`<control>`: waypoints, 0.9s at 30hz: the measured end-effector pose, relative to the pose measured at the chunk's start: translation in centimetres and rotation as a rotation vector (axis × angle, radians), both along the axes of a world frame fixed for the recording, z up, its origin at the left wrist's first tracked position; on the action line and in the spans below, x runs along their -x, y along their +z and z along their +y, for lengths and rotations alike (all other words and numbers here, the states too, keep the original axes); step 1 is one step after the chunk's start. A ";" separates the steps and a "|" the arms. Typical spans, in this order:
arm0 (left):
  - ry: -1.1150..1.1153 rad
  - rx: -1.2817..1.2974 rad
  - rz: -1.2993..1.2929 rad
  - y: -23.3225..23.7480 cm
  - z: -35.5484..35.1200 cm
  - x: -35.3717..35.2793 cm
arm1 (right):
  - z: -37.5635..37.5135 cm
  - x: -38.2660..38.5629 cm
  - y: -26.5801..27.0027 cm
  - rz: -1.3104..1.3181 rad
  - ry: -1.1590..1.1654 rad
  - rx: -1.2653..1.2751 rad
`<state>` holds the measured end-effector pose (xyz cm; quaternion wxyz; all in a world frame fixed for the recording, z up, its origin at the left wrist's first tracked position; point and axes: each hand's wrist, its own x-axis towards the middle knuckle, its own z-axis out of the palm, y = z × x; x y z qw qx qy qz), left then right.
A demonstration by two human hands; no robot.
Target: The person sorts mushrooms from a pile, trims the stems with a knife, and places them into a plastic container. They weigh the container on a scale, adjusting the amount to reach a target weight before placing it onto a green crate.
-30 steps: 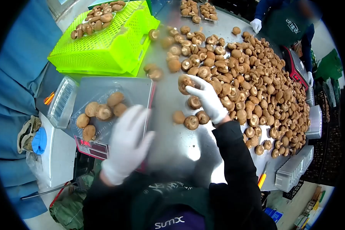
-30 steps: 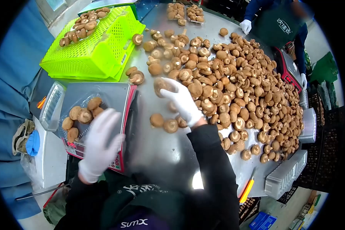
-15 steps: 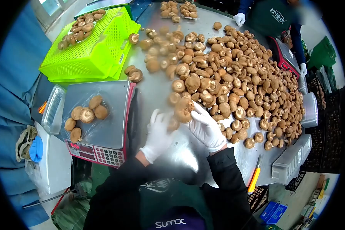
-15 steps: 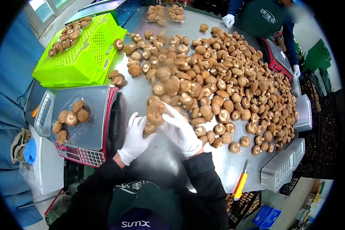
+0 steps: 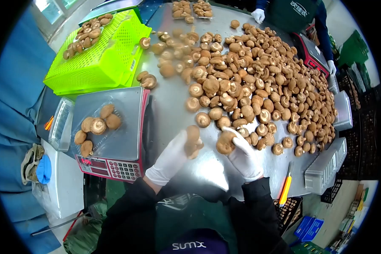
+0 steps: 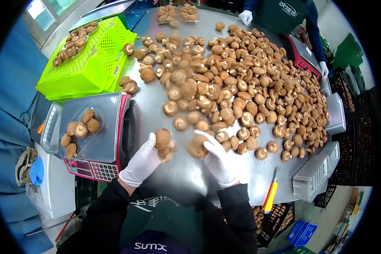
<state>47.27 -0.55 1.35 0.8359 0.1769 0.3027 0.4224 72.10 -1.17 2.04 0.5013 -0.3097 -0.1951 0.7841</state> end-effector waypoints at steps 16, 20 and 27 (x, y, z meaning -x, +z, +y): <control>-0.158 0.408 -0.407 1.0 -1.7 -3.1 | -6.4 -3.8 1.3 -0.847 0.081 -0.082; -0.186 0.426 -0.512 0.6 -1.6 -3.2 | -8.7 -8.2 3.1 -1.146 0.863 -0.105; -0.183 0.453 -0.320 1.5 -1.7 -4.9 | -11.2 -8.0 5.2 -1.535 0.391 -0.383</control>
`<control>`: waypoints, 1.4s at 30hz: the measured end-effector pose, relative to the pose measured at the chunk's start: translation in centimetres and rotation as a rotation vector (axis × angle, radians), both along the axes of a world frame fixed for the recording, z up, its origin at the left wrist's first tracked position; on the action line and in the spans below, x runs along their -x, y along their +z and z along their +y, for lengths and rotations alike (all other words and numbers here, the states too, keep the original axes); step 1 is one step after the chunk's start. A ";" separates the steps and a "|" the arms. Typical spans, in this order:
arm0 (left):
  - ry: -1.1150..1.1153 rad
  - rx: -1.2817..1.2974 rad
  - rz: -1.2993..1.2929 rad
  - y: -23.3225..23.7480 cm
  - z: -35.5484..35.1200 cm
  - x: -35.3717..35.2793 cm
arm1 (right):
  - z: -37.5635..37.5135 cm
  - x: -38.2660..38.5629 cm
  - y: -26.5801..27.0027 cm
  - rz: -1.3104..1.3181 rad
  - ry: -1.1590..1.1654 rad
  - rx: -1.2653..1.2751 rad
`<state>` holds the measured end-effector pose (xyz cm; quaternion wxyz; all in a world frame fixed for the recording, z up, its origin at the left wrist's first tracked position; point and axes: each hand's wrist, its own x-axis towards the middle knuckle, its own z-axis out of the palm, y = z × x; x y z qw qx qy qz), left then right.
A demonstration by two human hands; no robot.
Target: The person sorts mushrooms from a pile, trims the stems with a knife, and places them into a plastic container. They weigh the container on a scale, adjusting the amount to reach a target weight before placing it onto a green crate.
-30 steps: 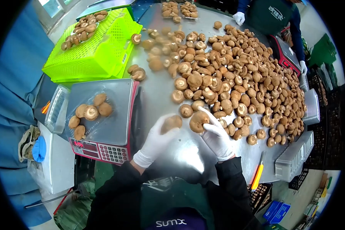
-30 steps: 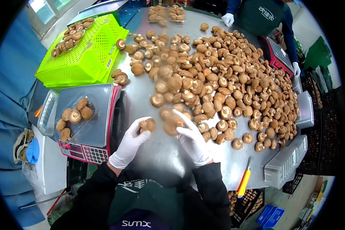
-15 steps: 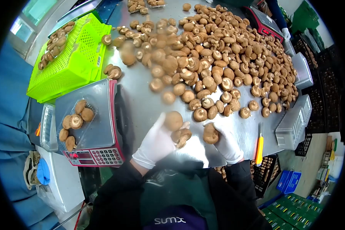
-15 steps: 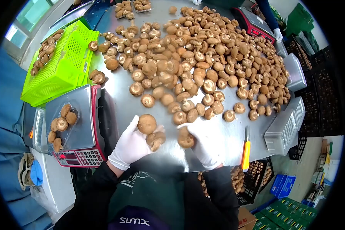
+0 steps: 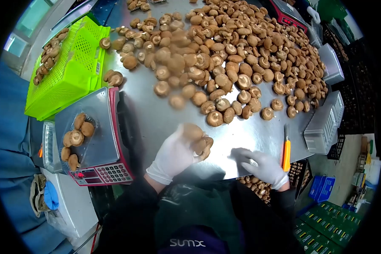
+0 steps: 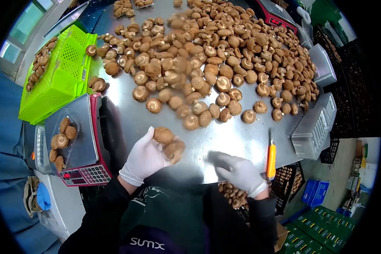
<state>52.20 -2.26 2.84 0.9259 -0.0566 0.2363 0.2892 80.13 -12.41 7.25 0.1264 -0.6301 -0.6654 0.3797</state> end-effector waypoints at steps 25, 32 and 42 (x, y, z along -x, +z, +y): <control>0.008 -0.334 0.526 -2.9 0.0 -0.1 | 2.2 7.8 -7.1 1.070 -0.757 0.169; -0.003 -1.693 1.547 -1.2 -0.6 -1.1 | 2.2 7.4 -6.3 1.066 -0.776 0.255; -0.352 -0.976 0.659 -0.7 -0.8 -3.0 | -1.1 -0.4 -6.0 0.475 -0.957 -0.280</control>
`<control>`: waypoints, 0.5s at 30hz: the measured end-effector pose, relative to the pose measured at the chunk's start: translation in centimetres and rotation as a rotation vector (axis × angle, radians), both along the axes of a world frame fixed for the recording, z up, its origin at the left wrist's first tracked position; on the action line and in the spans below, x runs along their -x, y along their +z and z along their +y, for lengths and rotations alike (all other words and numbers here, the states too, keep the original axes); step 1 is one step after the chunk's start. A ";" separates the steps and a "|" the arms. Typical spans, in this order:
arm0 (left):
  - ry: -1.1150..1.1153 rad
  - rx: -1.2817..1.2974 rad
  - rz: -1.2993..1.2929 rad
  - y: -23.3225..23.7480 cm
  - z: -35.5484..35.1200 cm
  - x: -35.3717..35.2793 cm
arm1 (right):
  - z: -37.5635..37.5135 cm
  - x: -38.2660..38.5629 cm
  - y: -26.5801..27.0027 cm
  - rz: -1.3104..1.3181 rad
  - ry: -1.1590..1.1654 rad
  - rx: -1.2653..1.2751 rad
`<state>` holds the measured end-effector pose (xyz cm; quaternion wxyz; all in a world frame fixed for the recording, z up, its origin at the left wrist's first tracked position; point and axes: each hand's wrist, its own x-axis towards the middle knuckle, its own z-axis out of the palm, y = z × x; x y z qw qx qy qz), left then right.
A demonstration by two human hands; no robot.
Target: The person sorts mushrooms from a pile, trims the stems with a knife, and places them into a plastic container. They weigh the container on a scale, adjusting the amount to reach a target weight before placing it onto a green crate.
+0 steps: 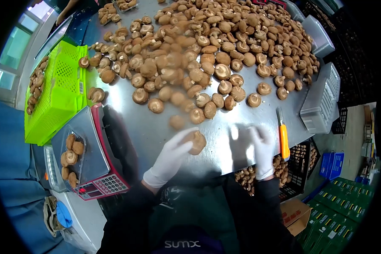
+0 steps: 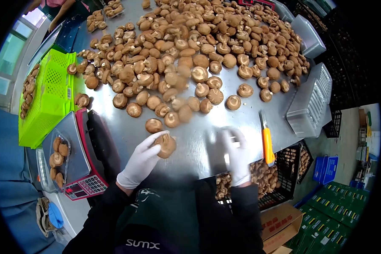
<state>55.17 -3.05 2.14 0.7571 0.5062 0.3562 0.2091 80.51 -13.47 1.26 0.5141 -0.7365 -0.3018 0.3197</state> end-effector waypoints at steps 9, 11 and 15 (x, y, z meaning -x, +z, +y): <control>0.135 0.631 -0.425 1.0 0.0 -0.9 | -6.7 -11.5 -8.5 -1.008 -0.274 0.436; 0.125 0.501 -0.328 1.4 -0.1 -1.0 | -7.1 -11.4 -8.7 -0.951 -0.286 0.361; 0.148 0.424 -0.279 1.1 -0.2 -0.9 | -6.1 -8.1 -6.2 -0.776 -0.252 0.124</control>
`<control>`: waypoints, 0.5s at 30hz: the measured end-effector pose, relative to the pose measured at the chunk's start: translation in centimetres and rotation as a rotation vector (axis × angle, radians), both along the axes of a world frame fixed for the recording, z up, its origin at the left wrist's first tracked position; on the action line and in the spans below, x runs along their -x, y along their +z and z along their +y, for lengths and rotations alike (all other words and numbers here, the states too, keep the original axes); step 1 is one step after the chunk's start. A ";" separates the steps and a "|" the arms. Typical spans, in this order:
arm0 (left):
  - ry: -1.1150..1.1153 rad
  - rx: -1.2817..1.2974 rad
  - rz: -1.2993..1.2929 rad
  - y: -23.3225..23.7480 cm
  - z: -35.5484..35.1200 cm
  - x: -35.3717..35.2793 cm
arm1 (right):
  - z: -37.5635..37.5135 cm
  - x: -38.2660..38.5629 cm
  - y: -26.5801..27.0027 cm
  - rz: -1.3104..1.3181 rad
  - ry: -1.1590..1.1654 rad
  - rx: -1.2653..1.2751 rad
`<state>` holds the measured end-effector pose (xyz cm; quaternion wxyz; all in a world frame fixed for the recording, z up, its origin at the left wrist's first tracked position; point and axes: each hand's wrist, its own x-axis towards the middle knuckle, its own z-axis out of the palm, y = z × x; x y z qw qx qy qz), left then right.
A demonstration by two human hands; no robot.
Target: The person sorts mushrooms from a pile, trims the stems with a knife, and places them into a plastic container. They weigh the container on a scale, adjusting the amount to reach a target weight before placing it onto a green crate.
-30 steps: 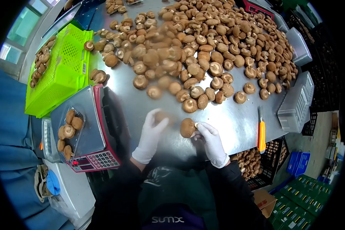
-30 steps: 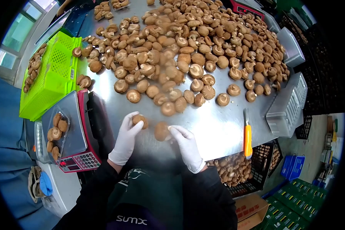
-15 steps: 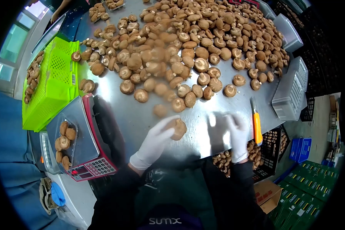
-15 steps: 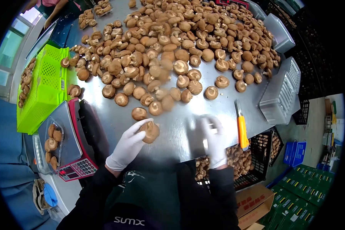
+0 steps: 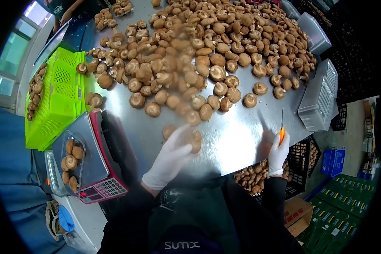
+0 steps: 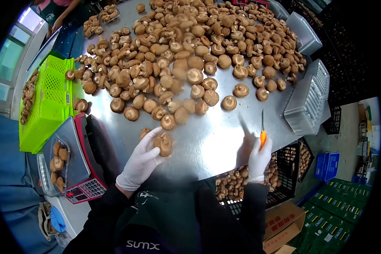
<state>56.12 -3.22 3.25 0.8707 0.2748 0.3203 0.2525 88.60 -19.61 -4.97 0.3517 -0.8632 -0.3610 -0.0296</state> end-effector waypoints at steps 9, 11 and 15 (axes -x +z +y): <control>0.065 -0.487 0.317 -0.1 -1.0 -1.5 | 3.7 15.2 6.5 0.331 0.462 -0.013; 0.108 -0.524 0.317 -0.1 -1.3 -1.8 | 3.9 16.1 6.3 0.353 0.508 -0.030; 0.067 -0.847 0.463 -0.9 -1.4 -2.0 | 4.1 16.4 6.4 0.366 0.517 -0.031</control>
